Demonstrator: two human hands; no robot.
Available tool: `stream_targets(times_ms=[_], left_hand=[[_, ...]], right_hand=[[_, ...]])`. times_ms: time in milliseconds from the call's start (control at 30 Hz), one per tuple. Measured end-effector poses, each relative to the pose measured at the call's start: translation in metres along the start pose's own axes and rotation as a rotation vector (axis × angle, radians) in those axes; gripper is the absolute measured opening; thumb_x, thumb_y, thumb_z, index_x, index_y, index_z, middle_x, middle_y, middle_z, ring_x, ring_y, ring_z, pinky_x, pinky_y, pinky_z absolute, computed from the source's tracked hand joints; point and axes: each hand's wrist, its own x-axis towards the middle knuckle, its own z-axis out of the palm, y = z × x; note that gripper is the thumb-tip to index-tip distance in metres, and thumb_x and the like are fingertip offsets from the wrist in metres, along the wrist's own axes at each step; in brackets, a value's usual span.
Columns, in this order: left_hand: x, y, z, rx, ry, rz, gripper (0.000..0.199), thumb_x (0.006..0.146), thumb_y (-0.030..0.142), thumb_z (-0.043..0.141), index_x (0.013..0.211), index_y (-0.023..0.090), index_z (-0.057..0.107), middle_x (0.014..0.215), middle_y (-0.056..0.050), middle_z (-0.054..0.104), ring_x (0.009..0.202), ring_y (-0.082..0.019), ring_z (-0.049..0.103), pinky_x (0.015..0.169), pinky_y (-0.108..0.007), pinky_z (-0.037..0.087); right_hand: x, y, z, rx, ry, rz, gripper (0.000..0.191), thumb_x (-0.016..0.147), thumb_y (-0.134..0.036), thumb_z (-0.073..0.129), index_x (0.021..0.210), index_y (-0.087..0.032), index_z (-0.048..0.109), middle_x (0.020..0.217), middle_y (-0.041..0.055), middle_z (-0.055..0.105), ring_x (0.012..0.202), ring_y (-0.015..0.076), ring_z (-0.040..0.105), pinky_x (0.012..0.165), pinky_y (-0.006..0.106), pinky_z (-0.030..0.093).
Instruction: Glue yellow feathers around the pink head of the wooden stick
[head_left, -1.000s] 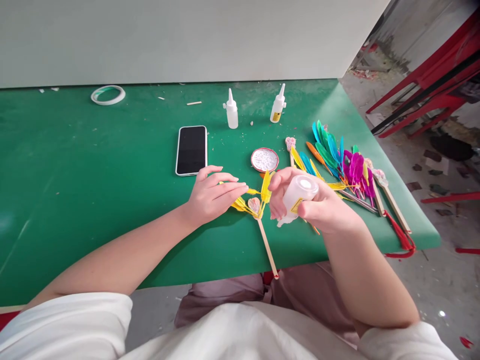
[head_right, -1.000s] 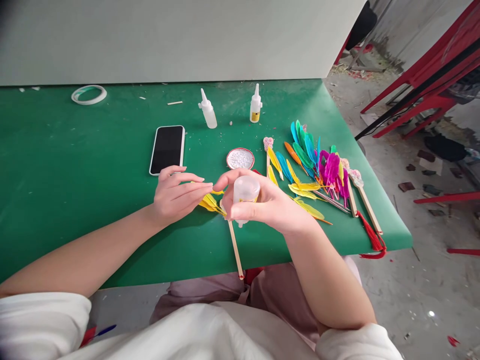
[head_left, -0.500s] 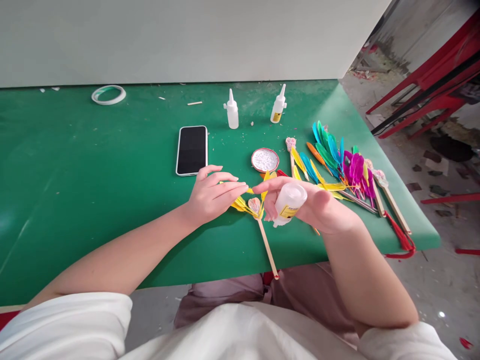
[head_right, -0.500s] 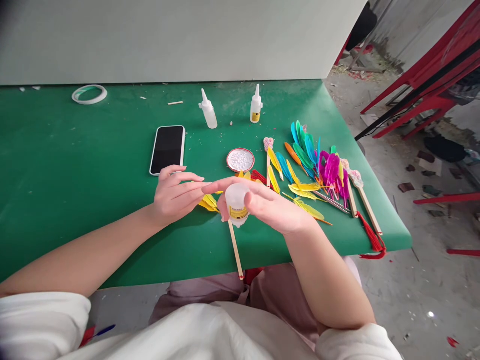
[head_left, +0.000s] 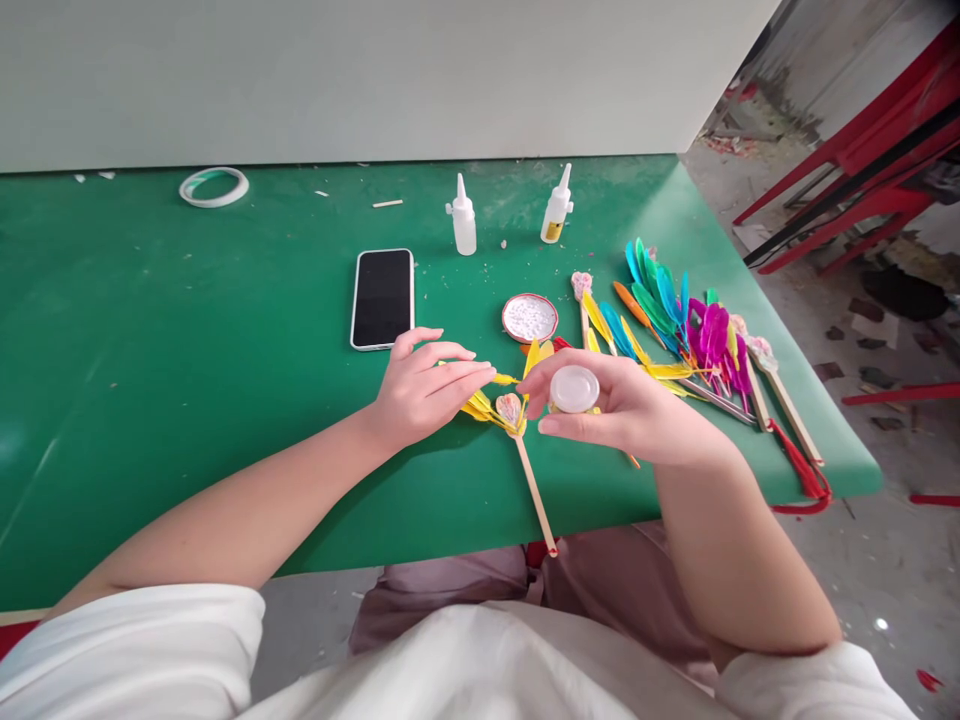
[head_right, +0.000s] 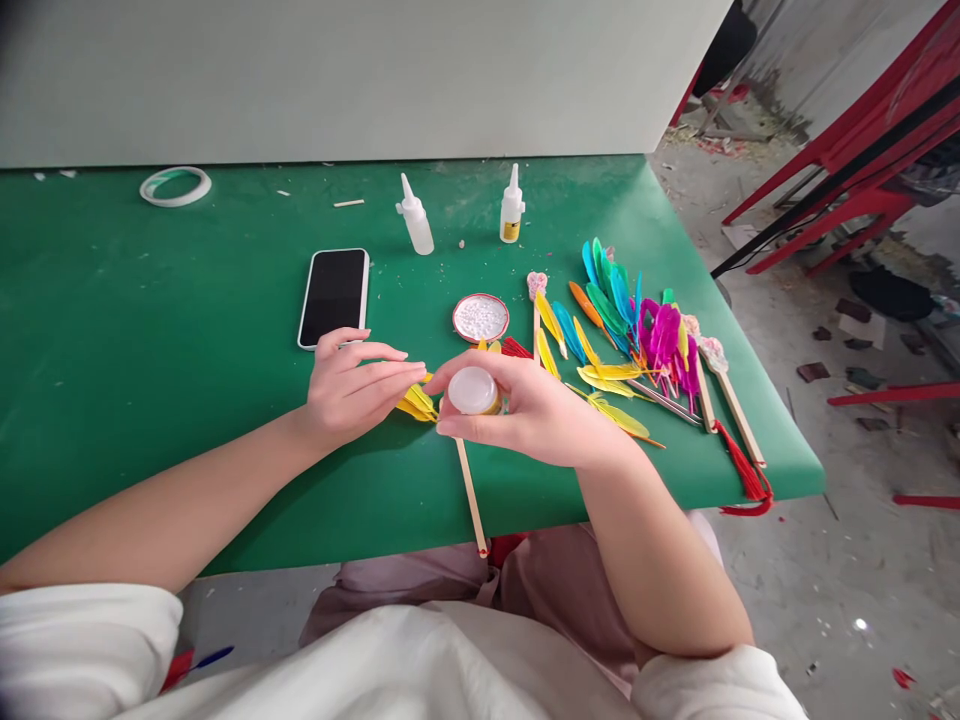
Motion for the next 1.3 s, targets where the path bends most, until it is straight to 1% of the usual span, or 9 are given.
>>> stream_targets(times_ms=[133, 233, 533, 700, 867, 967, 1133, 1200, 1300], left_hand=[[-0.001, 0.0, 0.0, -0.005, -0.012, -0.004, 0.022, 0.081, 0.016, 0.057, 0.099, 0.028, 0.062, 0.086, 0.004, 0.069, 0.086, -0.013, 0.06, 0.088, -0.037, 0.037], [-0.001, 0.0, 0.0, -0.001, -0.014, 0.003, 0.023, 0.08, 0.014, 0.058, 0.099, 0.027, 0.062, 0.087, 0.003, 0.07, 0.085, -0.014, 0.061, 0.087, -0.038, 0.038], [-0.002, -0.001, 0.0, 0.008, -0.017, 0.008, 0.022, 0.081, 0.015, 0.058, 0.099, 0.027, 0.062, 0.088, 0.002, 0.069, 0.086, -0.015, 0.061, 0.088, -0.038, 0.038], [-0.001, -0.001, -0.001, -0.004, -0.013, 0.005, 0.023, 0.081, 0.015, 0.058, 0.1, 0.027, 0.061, 0.087, 0.002, 0.069, 0.087, -0.014, 0.061, 0.089, -0.039, 0.037], [0.002, 0.0, -0.002, -0.008, -0.013, 0.005, 0.019, 0.081, 0.016, 0.058, 0.096, 0.026, 0.062, 0.085, 0.002, 0.07, 0.084, -0.015, 0.061, 0.085, -0.039, 0.037], [0.001, 0.0, -0.001, -0.008, -0.01, 0.002, 0.021, 0.08, 0.014, 0.059, 0.097, 0.026, 0.062, 0.085, 0.003, 0.07, 0.084, -0.015, 0.061, 0.086, -0.039, 0.037], [0.001, 0.0, -0.001, 0.012, -0.013, 0.009, 0.021, 0.079, 0.014, 0.06, 0.096, 0.026, 0.062, 0.085, 0.003, 0.069, 0.084, -0.015, 0.061, 0.086, -0.038, 0.037], [0.002, 0.001, -0.002, 0.011, -0.014, 0.009, 0.019, 0.08, 0.014, 0.059, 0.095, 0.025, 0.062, 0.085, 0.003, 0.069, 0.083, -0.015, 0.061, 0.085, -0.038, 0.037], [0.003, 0.001, -0.002, 0.0, -0.007, 0.009, 0.018, 0.079, 0.013, 0.06, 0.094, 0.024, 0.062, 0.084, 0.003, 0.07, 0.083, -0.014, 0.061, 0.086, -0.037, 0.037]], right_hand=[[0.002, 0.001, 0.0, -0.086, 0.085, 0.06, 0.033, 0.071, -0.037, 0.065, 0.098, -0.019, 0.058, 0.081, 0.0011, 0.062, 0.07, 0.0127, 0.058, 0.06, 0.023, 0.045], [0.003, 0.003, 0.0, -0.085, 0.139, 0.074, 0.039, 0.069, -0.039, 0.066, 0.103, -0.02, 0.059, 0.08, 0.0004, 0.062, 0.071, 0.0131, 0.058, 0.059, 0.023, 0.044], [0.003, 0.002, 0.002, -0.131, 0.093, 0.139, 0.044, 0.072, -0.04, 0.063, 0.111, -0.021, 0.056, 0.074, -0.0008, 0.062, 0.065, 0.0128, 0.058, 0.054, 0.024, 0.043], [0.002, 0.002, 0.006, -0.328, 0.17, 0.084, 0.043, 0.071, -0.043, 0.063, 0.109, -0.025, 0.058, 0.082, -0.0002, 0.064, 0.067, 0.0129, 0.058, 0.057, 0.024, 0.044], [0.004, 0.007, 0.014, -0.656, 0.367, -0.045, 0.05, 0.07, -0.041, 0.066, 0.115, -0.02, 0.057, 0.096, 0.0056, 0.066, 0.082, 0.0186, 0.06, 0.07, 0.03, 0.047], [0.006, 0.009, 0.016, -0.733, 0.438, -0.104, 0.042, 0.071, -0.04, 0.066, 0.106, -0.018, 0.061, 0.091, 0.0067, 0.066, 0.082, 0.0193, 0.06, 0.072, 0.03, 0.047], [0.006, 0.005, 0.014, -0.632, 0.587, -0.11, 0.031, 0.068, -0.039, 0.068, 0.09, -0.018, 0.065, 0.081, 0.0039, 0.067, 0.075, 0.0183, 0.061, 0.068, 0.03, 0.046], [0.005, 0.003, 0.012, -0.507, 0.643, -0.079, 0.027, 0.067, -0.04, 0.068, 0.083, -0.019, 0.065, 0.077, 0.0027, 0.066, 0.069, 0.0168, 0.06, 0.063, 0.029, 0.046], [0.005, 0.005, 0.007, -0.211, 0.71, -0.028, 0.025, 0.07, -0.044, 0.065, 0.075, -0.019, 0.064, 0.066, 0.0013, 0.063, 0.057, 0.0144, 0.056, 0.052, 0.028, 0.043]])
